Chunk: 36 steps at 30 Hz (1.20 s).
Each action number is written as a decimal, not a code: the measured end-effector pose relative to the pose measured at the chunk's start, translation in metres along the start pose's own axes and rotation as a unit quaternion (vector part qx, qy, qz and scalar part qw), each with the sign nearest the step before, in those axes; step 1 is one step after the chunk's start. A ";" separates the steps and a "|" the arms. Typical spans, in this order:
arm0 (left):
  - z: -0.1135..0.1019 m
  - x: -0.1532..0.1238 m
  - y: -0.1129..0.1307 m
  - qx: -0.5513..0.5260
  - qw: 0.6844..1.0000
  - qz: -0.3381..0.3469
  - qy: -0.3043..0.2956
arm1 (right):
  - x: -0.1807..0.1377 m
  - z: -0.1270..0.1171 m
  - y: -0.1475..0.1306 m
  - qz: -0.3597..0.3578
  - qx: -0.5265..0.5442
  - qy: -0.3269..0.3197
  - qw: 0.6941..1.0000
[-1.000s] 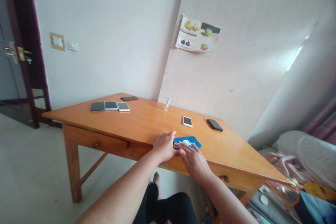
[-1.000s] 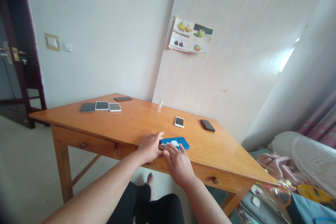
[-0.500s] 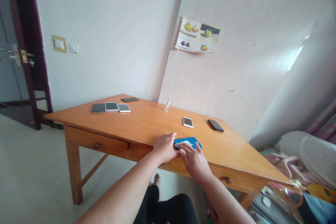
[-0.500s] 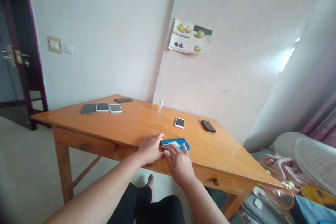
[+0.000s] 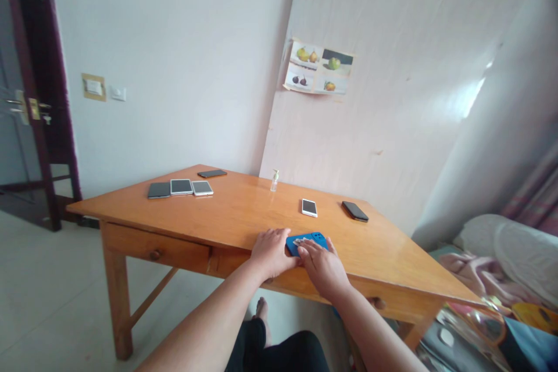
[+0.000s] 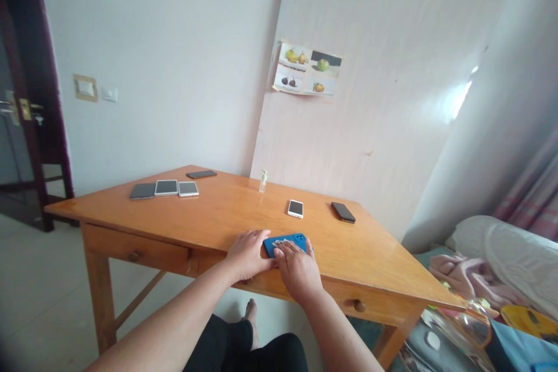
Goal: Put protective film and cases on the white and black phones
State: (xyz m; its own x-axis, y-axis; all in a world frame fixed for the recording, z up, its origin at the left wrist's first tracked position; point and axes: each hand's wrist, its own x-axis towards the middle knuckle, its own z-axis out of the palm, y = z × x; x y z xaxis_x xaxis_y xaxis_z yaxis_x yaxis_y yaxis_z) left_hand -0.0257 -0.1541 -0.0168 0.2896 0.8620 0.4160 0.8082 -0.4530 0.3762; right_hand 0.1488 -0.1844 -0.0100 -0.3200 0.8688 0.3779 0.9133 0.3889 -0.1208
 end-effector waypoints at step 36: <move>0.003 -0.003 0.001 0.047 0.998 0.030 0.011 | -0.007 0.002 0.038 0.019 -0.022 -0.006 1.000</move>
State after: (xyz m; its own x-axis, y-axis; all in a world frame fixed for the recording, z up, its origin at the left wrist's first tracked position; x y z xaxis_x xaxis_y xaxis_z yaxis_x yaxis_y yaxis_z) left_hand -0.0242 -0.1564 -0.0201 0.3291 0.8281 0.4538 0.8342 -0.4801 0.2712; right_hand 0.1850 -0.1754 -0.0194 -0.2869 0.8864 0.3632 0.9351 0.3415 -0.0949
